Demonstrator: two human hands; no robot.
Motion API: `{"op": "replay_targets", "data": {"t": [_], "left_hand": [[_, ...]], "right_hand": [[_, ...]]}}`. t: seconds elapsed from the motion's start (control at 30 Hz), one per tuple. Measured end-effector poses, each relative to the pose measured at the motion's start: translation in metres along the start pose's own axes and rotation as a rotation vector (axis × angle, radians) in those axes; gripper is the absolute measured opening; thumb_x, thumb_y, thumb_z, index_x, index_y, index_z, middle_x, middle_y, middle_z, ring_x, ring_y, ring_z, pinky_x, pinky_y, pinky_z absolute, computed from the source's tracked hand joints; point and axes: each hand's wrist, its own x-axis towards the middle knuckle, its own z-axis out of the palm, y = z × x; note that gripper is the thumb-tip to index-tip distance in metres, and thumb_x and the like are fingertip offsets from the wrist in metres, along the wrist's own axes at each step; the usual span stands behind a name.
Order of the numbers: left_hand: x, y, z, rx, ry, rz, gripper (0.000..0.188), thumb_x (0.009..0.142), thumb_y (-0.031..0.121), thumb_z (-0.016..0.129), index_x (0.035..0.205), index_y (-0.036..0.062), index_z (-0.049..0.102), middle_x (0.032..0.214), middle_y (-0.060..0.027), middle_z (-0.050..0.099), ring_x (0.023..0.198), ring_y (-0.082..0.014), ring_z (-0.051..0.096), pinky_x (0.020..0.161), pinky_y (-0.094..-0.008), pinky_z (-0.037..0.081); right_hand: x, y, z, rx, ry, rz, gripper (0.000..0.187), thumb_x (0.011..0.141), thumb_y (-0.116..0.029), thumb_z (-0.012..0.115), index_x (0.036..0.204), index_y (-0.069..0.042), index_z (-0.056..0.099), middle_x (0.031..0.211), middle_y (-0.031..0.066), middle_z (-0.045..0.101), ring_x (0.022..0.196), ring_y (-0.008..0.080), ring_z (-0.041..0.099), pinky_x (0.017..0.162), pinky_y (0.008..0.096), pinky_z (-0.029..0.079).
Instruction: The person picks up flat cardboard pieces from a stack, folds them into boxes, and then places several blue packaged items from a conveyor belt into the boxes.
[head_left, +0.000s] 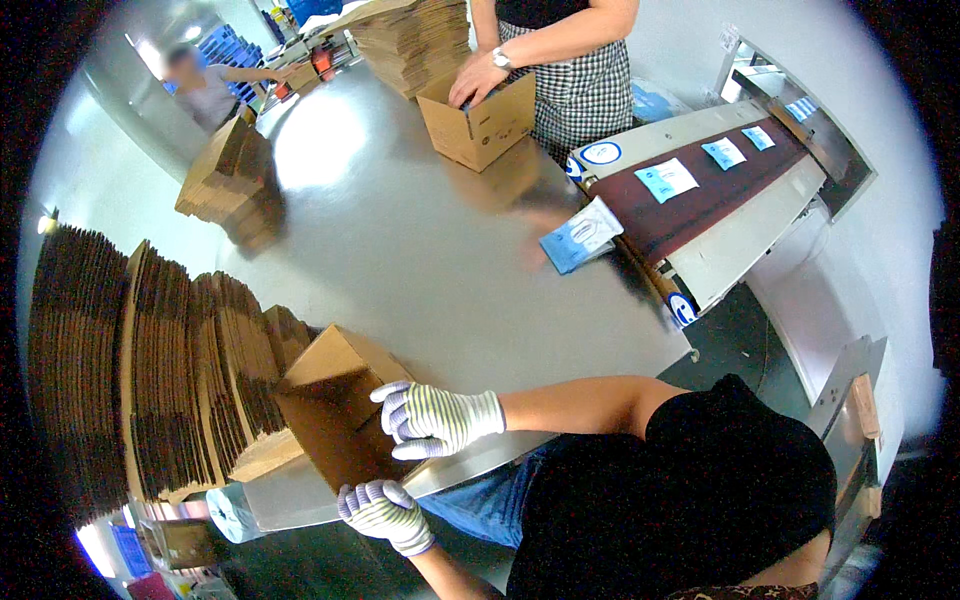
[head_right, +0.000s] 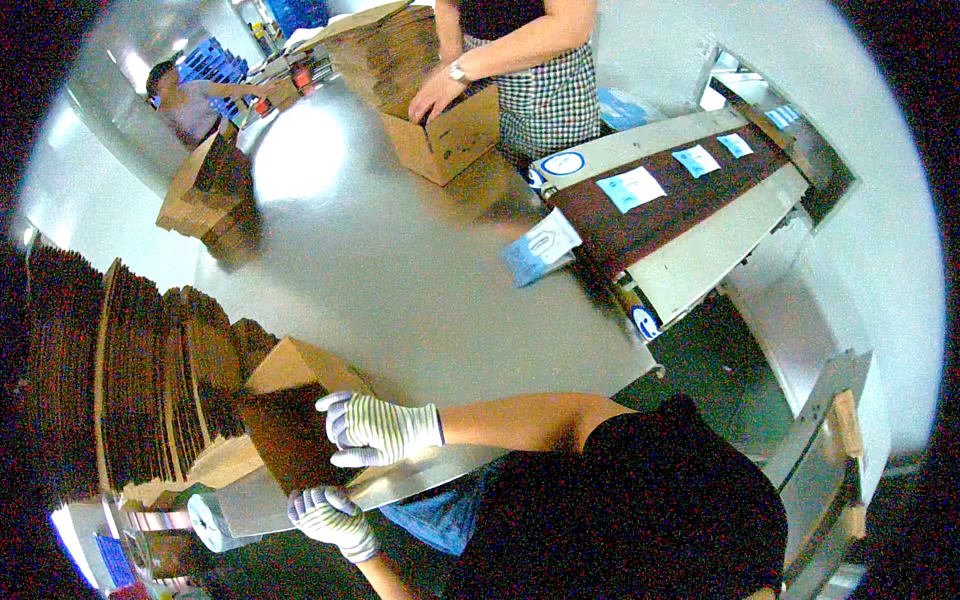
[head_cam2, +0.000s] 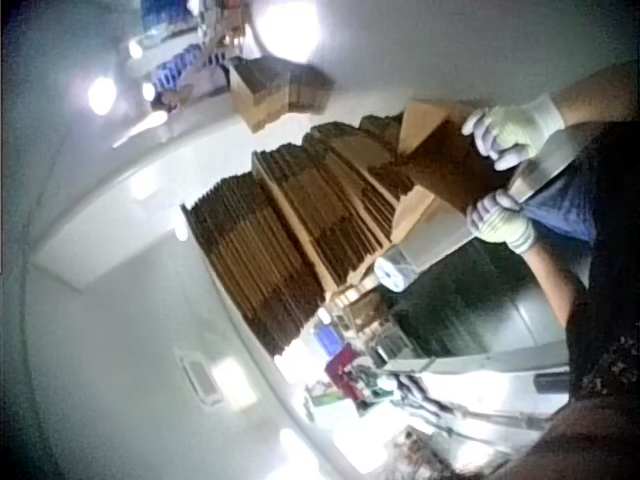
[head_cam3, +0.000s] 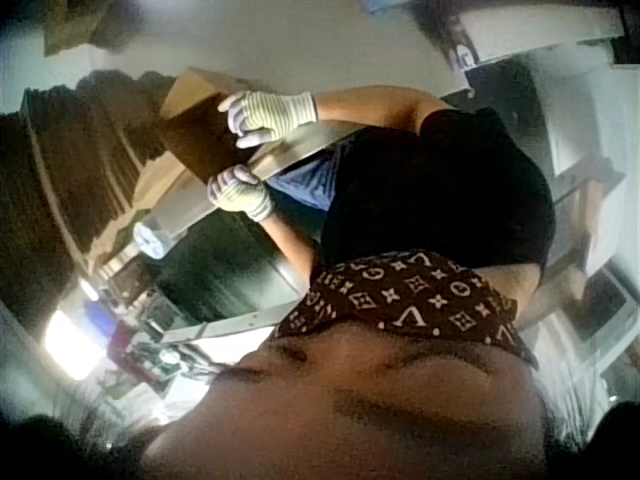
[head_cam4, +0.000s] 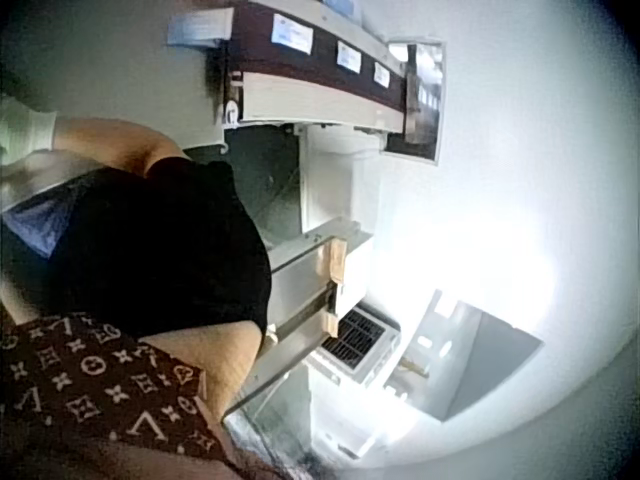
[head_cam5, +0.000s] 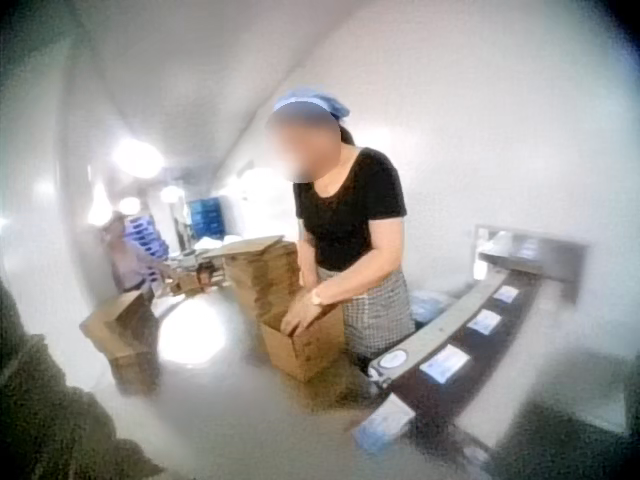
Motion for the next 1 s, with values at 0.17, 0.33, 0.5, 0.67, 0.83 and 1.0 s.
{"op": "replay_targets", "data": {"t": [0.17, 0.33, 0.5, 0.67, 0.83, 1.0], "left_hand": [[0.002, 0.003, -0.004, 0.004, -0.037, -0.049, 0.024, 0.084, 0.018, 0.047, 0.063, 0.0083, 0.045, 0.061, -0.0096, 0.047, 0.067, -0.0312, 0.053, 0.077, -0.0437, 0.045], [0.004, 0.01, -0.004, -0.009, -0.094, -0.077, 0.026, 0.086, 0.02, 0.046, 0.063, 0.0074, 0.047, 0.061, -0.0105, 0.048, 0.069, -0.0327, 0.053, 0.078, -0.0443, 0.044], [0.01, 0.015, -0.007, 0.004, -0.108, -0.1, 0.029, 0.087, 0.021, 0.046, 0.062, 0.0072, 0.047, 0.062, -0.0117, 0.049, 0.069, -0.0342, 0.053, 0.078, -0.0447, 0.043], [0.014, 0.018, -0.017, -0.026, -0.225, -0.089, 0.026, 0.085, 0.023, 0.051, 0.065, 0.0072, 0.048, 0.064, -0.0124, 0.049, 0.074, -0.0352, 0.053, 0.078, -0.0447, 0.042], [0.022, 0.024, -0.018, -0.006, -0.274, -0.015, 0.041, 0.078, 0.045, 0.064, 0.072, 0.0071, 0.051, 0.067, -0.0111, 0.049, 0.071, -0.0335, 0.051, 0.081, -0.0449, 0.041], [0.024, 0.033, -0.011, -0.012, -0.318, -0.088, 0.04, 0.076, 0.044, 0.067, 0.07, 0.0074, 0.051, 0.067, -0.01, 0.05, 0.07, -0.0315, 0.052, 0.077, -0.044, 0.041]], "right_hand": [[0.0, 0.0, -0.002, 0.025, -0.02, 0.02, 0.019, 0.081, -0.016, 0.063, 0.07, -0.004, 0.054, 0.074, 0.0085, 0.055, 0.075, 0.0282, 0.055, 0.099, 0.0484, 0.039], [-0.001, 0.009, -0.008, 0.021, -0.065, 0.036, 0.022, 0.082, -0.017, 0.061, 0.067, -0.003, 0.053, 0.07, 0.0081, 0.054, 0.071, 0.0286, 0.055, 0.098, 0.0477, 0.04], [0.0, 0.009, -0.007, 0.024, -0.049, 0.023, 0.022, 0.082, -0.017, 0.061, 0.066, -0.004, 0.053, 0.068, 0.0076, 0.053, 0.07, 0.0281, 0.055, 0.097, 0.048, 0.04], [-0.003, 0.014, -0.007, 0.028, -0.04, 0.013, 0.018, 0.082, -0.016, 0.062, 0.07, -0.004, 0.054, 0.071, 0.0083, 0.054, 0.073, 0.0285, 0.056, 0.098, 0.0484, 0.039], [-0.001, 0.027, -0.016, -0.016, -0.072, 0.01, 0.017, 0.083, -0.022, 0.062, 0.082, -0.006, 0.058, 0.093, 0.0098, 0.06, 0.094, 0.0283, 0.057, 0.098, 0.0491, 0.038], [-0.012, 0.022, -0.032, -0.067, 0.065, 0.191, 0.027, 0.085, -0.03, 0.061, 0.1, -0.008, 0.056, 0.114, 0.0131, 0.055, 0.107, 0.0314, 0.054, 0.097, 0.0467, 0.04]]}}
